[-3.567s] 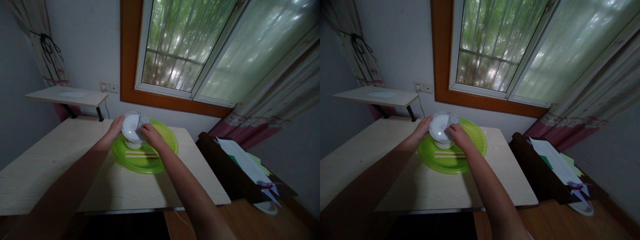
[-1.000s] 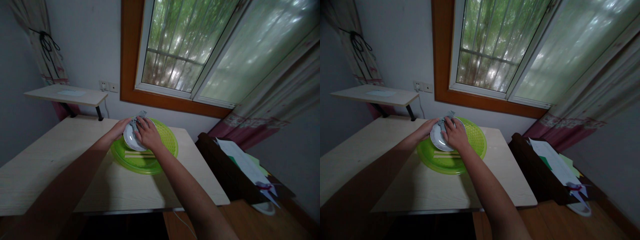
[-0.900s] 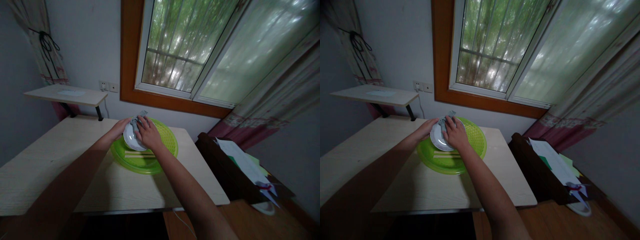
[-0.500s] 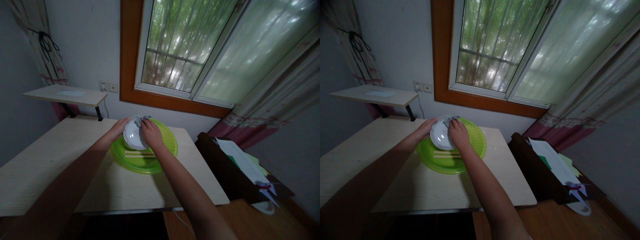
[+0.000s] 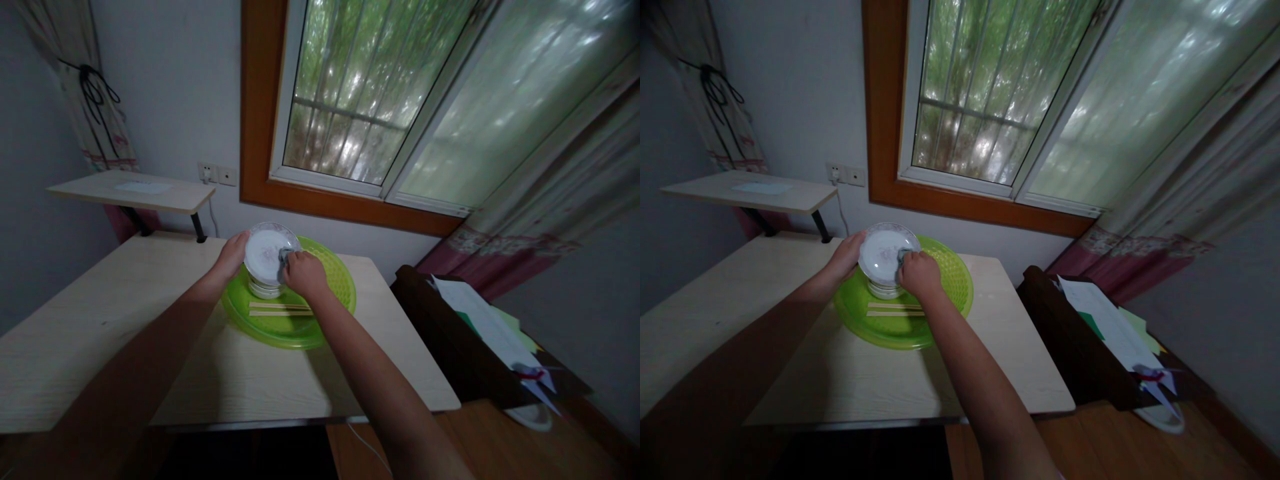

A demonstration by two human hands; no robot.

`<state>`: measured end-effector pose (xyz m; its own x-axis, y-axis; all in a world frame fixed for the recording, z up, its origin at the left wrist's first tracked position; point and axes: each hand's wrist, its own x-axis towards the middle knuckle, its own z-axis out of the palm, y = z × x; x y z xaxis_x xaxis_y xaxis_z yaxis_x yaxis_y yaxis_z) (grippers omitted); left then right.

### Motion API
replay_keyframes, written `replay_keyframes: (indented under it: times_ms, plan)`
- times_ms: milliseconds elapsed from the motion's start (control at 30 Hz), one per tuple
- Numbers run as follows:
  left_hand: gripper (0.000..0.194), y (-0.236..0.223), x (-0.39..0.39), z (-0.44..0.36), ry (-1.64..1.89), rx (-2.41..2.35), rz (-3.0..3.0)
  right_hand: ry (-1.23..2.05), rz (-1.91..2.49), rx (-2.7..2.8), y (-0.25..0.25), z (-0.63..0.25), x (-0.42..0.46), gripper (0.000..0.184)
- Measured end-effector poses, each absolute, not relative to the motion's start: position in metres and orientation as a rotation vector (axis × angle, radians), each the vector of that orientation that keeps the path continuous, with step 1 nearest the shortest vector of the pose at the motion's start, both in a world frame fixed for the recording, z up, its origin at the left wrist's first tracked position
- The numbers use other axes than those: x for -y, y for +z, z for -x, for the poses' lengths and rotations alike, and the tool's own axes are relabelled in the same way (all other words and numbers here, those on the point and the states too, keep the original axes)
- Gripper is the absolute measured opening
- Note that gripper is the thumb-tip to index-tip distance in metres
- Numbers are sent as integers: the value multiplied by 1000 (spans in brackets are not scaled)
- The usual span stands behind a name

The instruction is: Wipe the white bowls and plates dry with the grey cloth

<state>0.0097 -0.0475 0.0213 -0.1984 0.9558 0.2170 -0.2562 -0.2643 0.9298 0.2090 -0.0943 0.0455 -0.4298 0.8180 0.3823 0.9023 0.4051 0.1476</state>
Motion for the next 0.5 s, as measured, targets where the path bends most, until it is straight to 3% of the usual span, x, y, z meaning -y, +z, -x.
replay_keyframes:
  times_ms: [167, 500]
  plan:
    - [32, 29, 54, -12, 1667, -1011, -1053, -365, 1475, 2467, 46, -208, 101, 34]
    - [37, 26, 52, -12, 1638, -1018, -1144, -120, 918, 2651, 39, -208, 98, 28]
